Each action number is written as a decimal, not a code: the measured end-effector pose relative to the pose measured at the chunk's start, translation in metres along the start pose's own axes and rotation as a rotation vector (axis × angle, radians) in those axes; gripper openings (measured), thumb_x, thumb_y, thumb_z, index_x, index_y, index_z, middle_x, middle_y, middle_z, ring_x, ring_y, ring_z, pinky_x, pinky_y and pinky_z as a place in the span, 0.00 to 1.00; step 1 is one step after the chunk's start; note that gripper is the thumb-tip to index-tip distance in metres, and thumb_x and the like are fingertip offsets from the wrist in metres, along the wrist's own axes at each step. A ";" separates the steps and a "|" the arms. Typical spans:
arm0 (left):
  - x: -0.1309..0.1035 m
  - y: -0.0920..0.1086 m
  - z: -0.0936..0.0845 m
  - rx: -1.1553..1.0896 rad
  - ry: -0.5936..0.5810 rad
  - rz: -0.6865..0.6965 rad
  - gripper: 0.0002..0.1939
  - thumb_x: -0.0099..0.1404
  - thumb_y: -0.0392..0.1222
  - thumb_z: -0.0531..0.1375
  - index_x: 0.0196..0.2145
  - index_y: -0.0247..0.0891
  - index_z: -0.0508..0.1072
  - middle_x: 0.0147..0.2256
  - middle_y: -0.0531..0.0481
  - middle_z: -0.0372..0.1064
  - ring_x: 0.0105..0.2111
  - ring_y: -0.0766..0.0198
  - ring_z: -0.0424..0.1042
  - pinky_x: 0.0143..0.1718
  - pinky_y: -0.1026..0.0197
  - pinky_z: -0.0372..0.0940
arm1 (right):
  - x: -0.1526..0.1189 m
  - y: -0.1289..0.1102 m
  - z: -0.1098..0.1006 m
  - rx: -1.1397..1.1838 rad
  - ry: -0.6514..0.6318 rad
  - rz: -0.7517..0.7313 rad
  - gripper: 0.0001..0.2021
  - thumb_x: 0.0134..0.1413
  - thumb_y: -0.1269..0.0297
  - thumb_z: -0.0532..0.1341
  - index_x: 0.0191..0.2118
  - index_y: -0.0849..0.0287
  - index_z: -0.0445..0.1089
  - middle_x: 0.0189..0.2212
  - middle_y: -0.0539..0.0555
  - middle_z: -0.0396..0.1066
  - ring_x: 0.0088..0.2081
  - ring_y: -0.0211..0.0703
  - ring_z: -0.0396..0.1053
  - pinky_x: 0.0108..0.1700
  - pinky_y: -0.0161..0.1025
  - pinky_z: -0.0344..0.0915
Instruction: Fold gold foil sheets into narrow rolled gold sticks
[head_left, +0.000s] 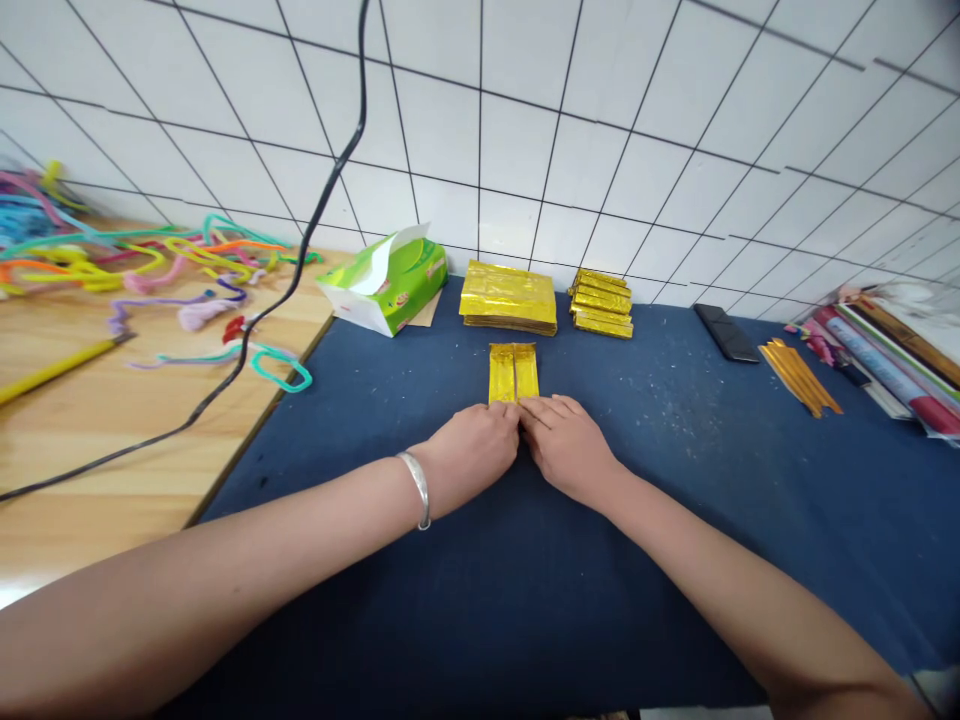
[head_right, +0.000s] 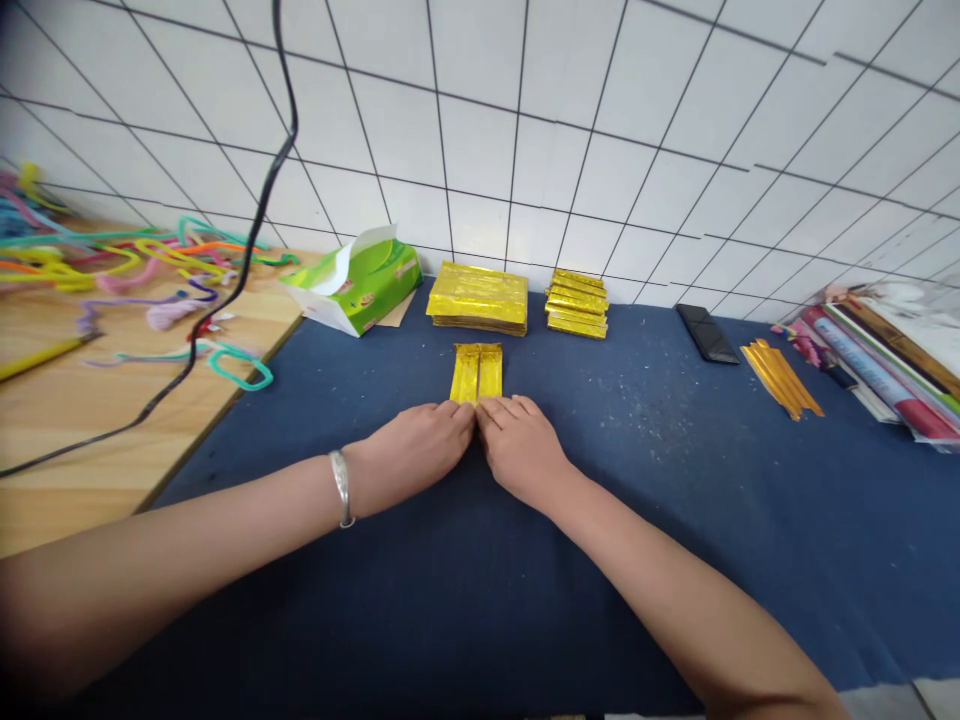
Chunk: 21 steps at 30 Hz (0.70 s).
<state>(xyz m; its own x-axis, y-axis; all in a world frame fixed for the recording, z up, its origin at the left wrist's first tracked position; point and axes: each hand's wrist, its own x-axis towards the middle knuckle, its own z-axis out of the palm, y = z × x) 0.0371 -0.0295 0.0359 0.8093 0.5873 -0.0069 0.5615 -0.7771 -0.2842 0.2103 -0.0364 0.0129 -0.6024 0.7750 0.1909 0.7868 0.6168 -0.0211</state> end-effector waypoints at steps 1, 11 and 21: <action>-0.001 0.003 0.000 0.017 -0.006 -0.012 0.15 0.62 0.26 0.49 0.44 0.27 0.70 0.37 0.38 0.68 0.36 0.57 0.68 0.30 0.59 0.61 | -0.001 0.000 0.000 -0.013 -0.013 -0.003 0.20 0.62 0.66 0.47 0.57 0.63 0.62 0.55 0.58 0.64 0.56 0.46 0.59 0.59 0.47 0.51; -0.009 0.010 -0.011 0.056 -0.072 -0.068 0.22 0.63 0.24 0.45 0.53 0.23 0.65 0.45 0.28 0.68 0.41 0.52 0.70 0.27 0.61 0.66 | -0.009 0.002 -0.004 -0.117 -0.005 0.017 0.21 0.62 0.63 0.47 0.55 0.66 0.65 0.54 0.61 0.65 0.58 0.49 0.59 0.59 0.51 0.50; -0.007 0.014 -0.017 0.101 -0.082 -0.080 0.18 0.61 0.24 0.50 0.47 0.24 0.69 0.35 0.33 0.72 0.31 0.56 0.72 0.24 0.62 0.60 | -0.011 0.005 -0.002 -0.157 0.011 -0.004 0.20 0.61 0.66 0.47 0.51 0.69 0.67 0.51 0.64 0.68 0.56 0.52 0.60 0.56 0.51 0.54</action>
<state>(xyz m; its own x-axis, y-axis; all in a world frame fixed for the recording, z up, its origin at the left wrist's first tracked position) 0.0420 -0.0482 0.0481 0.7439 0.6658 -0.0572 0.6000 -0.7032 -0.3816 0.2206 -0.0422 0.0132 -0.6052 0.7703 0.2011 0.7959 0.5906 0.1330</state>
